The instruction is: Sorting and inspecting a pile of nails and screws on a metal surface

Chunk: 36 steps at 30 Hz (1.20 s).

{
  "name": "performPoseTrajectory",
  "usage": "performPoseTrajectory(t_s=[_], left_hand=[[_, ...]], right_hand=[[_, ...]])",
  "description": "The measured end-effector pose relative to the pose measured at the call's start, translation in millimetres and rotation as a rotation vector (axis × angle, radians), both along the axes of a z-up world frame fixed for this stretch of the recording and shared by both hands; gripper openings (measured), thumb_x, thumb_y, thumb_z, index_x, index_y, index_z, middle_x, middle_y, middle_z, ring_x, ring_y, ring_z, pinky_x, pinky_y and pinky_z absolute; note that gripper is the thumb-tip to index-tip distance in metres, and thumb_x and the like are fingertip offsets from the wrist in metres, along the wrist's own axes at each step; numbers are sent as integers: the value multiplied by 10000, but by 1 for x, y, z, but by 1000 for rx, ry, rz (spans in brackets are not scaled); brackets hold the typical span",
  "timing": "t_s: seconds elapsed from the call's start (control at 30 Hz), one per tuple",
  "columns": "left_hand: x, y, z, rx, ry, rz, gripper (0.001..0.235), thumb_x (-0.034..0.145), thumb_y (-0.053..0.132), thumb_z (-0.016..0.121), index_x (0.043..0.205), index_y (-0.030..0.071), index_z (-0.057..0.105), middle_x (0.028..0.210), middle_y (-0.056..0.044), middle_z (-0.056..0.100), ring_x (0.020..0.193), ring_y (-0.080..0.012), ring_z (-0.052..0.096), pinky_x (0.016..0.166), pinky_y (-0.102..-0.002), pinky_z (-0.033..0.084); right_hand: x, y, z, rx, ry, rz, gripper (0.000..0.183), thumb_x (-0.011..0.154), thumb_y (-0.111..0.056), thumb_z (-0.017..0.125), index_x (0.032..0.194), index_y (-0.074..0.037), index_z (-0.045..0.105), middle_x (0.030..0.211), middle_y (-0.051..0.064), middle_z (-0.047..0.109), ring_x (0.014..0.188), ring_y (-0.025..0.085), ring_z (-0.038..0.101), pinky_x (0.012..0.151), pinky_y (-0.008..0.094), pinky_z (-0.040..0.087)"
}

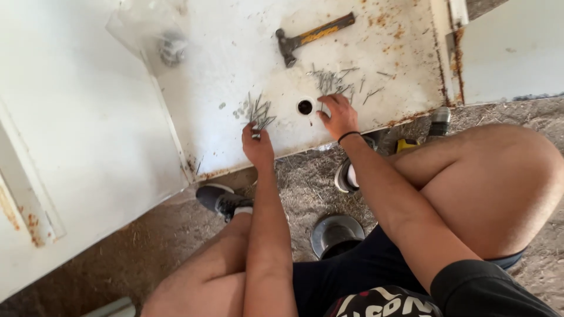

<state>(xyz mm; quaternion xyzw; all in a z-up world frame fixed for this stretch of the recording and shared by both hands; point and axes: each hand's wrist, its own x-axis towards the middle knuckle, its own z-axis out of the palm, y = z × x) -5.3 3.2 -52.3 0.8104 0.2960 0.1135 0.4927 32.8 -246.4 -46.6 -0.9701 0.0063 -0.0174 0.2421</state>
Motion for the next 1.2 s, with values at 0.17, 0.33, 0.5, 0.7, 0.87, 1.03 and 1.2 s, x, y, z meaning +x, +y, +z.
performPoseTrajectory(t_s=[0.17,0.33,0.5,0.7,0.87,1.03,1.2], left_hand=[[2,-5,25,-127,68,25,342,890,108,688,1229,142,705,917,-88,723,712,-238,695,687,-428,572],[-8,-5,13,-146,126,1,346,888,138,706,1233,159,687,920,-68,741,735,-219,710,700,-395,581],[-7,0,21,-84,199,11,329,857,177,723,1180,235,698,883,-21,747,730,-222,730,731,-399,580],[-7,3,10,-129,209,54,318,862,180,714,1167,268,695,864,23,736,706,-178,716,706,-376,575],[-9,3,17,-139,199,64,327,875,156,707,1186,254,696,878,9,734,715,-184,717,701,-378,580],[-6,7,7,-58,207,64,336,851,173,715,1173,265,696,898,-8,731,723,-223,724,715,-406,581],[-5,13,-10,158,182,12,302,816,160,729,1099,261,707,897,-47,704,763,-321,728,723,-477,587]], right_hand=[[12,2,-6,-40,11,35,415,845,-247,811,1228,-320,668,1111,-53,613,1078,203,649,862,435,613],[3,-4,-10,-103,33,84,414,876,-267,802,1261,-303,652,1158,-37,584,1137,231,623,867,456,612],[3,-9,-18,-119,-12,-49,384,905,-195,737,1250,-331,638,1145,-34,518,1111,244,621,846,482,631],[8,-10,-28,-95,-34,-90,396,848,-278,812,1200,-354,648,1095,-56,517,1066,211,629,816,472,636],[18,-22,-46,-95,-19,-110,233,917,-228,728,1105,-357,676,1048,-52,542,1038,212,649,833,441,619],[23,-10,-11,-79,-19,-178,261,904,-192,719,1125,-323,673,1052,-24,568,1025,237,663,852,455,615],[17,14,-3,3,-100,-112,209,898,-235,738,1053,-366,687,1011,-65,580,934,185,684,798,393,607]])
